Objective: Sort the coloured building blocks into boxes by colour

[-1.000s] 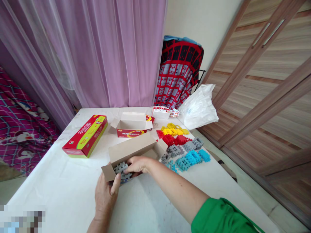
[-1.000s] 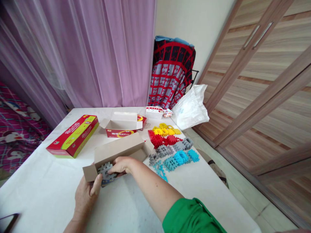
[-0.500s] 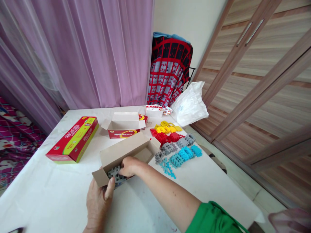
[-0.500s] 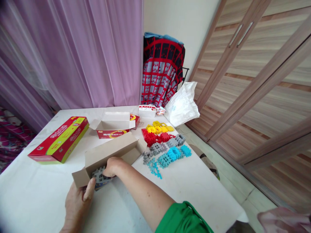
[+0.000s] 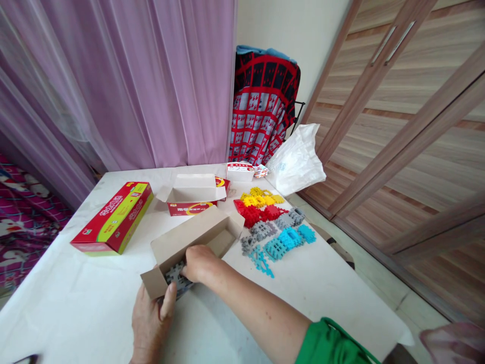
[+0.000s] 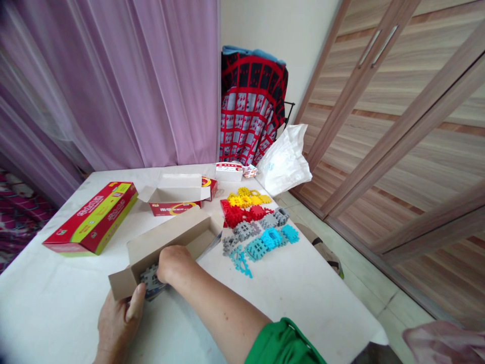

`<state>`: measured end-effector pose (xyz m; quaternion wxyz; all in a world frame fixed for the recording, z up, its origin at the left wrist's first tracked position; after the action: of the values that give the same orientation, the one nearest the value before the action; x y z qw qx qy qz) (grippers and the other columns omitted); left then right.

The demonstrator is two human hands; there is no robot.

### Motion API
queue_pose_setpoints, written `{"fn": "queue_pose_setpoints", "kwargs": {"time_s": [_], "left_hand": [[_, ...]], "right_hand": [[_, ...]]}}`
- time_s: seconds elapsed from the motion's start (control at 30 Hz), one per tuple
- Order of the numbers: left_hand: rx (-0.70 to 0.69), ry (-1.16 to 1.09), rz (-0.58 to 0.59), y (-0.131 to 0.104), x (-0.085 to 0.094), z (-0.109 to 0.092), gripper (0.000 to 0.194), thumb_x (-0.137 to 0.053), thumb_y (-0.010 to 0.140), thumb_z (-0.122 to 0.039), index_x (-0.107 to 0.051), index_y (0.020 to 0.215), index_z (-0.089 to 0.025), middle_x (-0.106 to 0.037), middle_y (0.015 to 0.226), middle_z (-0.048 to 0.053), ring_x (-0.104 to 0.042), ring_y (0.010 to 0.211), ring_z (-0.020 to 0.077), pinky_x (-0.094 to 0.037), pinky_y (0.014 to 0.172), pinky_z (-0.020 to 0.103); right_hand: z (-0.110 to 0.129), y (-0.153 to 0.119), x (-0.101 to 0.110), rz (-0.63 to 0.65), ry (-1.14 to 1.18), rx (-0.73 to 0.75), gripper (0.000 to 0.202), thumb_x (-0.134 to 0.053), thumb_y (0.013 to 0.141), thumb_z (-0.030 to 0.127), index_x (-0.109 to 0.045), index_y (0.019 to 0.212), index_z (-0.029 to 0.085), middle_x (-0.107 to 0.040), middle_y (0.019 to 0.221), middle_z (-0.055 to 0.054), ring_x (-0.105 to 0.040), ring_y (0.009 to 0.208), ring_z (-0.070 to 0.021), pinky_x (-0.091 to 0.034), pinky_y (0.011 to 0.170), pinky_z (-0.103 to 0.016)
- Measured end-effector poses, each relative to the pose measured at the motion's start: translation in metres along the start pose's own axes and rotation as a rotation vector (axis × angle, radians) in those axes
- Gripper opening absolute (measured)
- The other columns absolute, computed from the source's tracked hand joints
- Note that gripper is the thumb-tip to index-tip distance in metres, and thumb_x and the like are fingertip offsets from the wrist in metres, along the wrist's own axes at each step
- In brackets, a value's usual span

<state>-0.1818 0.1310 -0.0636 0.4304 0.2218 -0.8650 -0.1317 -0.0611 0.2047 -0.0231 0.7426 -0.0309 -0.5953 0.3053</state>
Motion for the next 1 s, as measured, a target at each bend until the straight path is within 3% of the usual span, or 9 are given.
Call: {"fn": "queue_pose_setpoints", "kwargs": {"time_s": [0.2, 0.37, 0.57, 0.83, 1.0], "left_hand": [[-0.053, -0.023, -0.003, 0.001, 0.004, -0.004, 0.043, -0.040, 0.084, -0.053, -0.062, 0.102, -0.021, -0.069, 0.097, 0.008, -0.063, 0.097, 0.0274, -0.051, 0.081, 0.037], [-0.019, -0.005, -0.021, 0.003, 0.007, 0.003, 0.045, -0.039, 0.084, -0.054, -0.063, 0.100, -0.020, -0.069, 0.094, 0.010, -0.064, 0.094, 0.0283, -0.051, 0.078, 0.037], [0.031, 0.005, -0.013, 0.005, 0.005, 0.008, 0.046, -0.038, 0.082, -0.055, -0.064, 0.097, -0.020, -0.068, 0.092, 0.011, -0.063, 0.093, 0.0294, -0.050, 0.077, 0.038], [0.066, 0.010, 0.016, 0.007, 0.005, 0.009, 0.040, -0.037, 0.081, -0.055, -0.061, 0.084, -0.023, -0.066, 0.084, 0.008, -0.062, 0.091, 0.0291, -0.050, 0.075, 0.037], [0.086, 0.051, 0.037, 0.008, 0.004, 0.011, 0.048, -0.032, 0.080, -0.059, -0.061, 0.084, -0.020, -0.066, 0.082, 0.012, -0.062, 0.087, 0.0311, -0.050, 0.072, 0.039]], "right_hand": [[-0.001, -0.006, 0.001, -0.012, 0.044, -0.004, 0.036, -0.058, 0.084, 0.032, -0.071, 0.107, 0.007, -0.070, 0.110, -0.019, -0.065, 0.108, -0.0273, -0.052, 0.090, -0.031], [-0.004, -0.016, 0.009, -0.109, 0.089, -0.009, 0.039, -0.055, 0.085, 0.036, -0.069, 0.107, 0.007, -0.071, 0.107, -0.020, -0.065, 0.107, -0.0282, -0.051, 0.090, -0.034], [-0.006, -0.018, 0.004, -0.092, 0.142, -0.020, 0.043, -0.056, 0.083, 0.041, -0.069, 0.109, 0.009, -0.070, 0.111, -0.019, -0.064, 0.109, -0.0292, -0.050, 0.090, -0.035], [-0.004, -0.013, 0.007, -0.187, 0.146, -0.014, 0.041, -0.051, 0.083, 0.039, -0.072, 0.104, 0.010, -0.071, 0.105, -0.019, -0.066, 0.104, -0.0303, -0.051, 0.088, -0.038], [-0.003, -0.013, 0.008, -0.217, 0.136, -0.027, 0.040, -0.049, 0.084, 0.037, -0.073, 0.101, 0.011, -0.073, 0.102, -0.018, -0.067, 0.102, -0.0296, -0.052, 0.086, -0.038]]}}
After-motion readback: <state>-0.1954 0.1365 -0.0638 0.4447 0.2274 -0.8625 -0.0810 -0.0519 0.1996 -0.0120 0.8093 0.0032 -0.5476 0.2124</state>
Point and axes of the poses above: each hand's wrist, its own y-axis towards the middle knuckle, its own x-axis out of the back of the hand, z = x × y, the point moved 9 cm from there along y, towards the middle knuckle
